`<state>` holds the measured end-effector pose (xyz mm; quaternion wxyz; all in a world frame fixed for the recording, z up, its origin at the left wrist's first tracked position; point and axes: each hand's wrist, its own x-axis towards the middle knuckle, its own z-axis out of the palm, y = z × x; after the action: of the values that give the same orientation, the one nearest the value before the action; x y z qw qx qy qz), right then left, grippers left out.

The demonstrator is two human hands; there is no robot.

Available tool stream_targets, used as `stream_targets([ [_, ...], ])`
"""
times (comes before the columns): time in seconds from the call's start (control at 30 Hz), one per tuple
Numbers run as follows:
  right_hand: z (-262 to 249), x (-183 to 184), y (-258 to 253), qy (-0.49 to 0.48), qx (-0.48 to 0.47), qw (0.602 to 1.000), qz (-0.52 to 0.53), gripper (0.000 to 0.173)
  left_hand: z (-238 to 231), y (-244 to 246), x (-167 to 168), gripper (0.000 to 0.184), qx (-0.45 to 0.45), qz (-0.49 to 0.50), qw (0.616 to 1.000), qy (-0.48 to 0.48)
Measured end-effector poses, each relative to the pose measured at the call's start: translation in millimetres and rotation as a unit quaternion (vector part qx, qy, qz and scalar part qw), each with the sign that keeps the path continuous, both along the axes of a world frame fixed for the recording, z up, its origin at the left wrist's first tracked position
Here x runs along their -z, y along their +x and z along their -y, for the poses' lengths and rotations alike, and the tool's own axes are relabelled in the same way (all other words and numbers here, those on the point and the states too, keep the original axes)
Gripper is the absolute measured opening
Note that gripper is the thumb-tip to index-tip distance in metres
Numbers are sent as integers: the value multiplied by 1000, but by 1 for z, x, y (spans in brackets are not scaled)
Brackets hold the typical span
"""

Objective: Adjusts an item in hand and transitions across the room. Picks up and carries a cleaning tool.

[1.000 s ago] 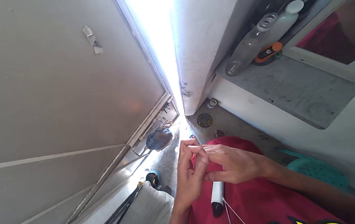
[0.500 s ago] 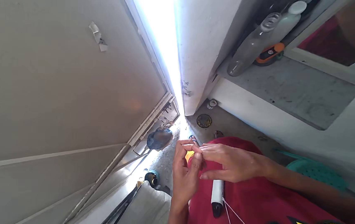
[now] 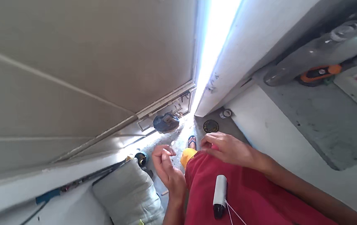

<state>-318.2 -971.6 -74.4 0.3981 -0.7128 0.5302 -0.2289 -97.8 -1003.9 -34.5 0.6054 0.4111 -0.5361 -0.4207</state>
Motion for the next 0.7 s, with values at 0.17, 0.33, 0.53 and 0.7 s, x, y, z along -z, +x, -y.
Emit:
stream_targets([
  [0.17,-6,13,-10,23,-90,993,-76,34,-53,3,-5,21,-223,61,969,-84],
  [0.33,-30,11,-19,1,-150,982,-116,36,-101,-15,38,28,-307,115,944,-45],
  [0.53,-67,31,-25,6,-225,964,-139,36,-157,-26,213,79,21,469,791,391],
  [0.7,-87,46,-9,26,-293,936,-192,38,-323,-18,332,46,54,211,816,536],
])
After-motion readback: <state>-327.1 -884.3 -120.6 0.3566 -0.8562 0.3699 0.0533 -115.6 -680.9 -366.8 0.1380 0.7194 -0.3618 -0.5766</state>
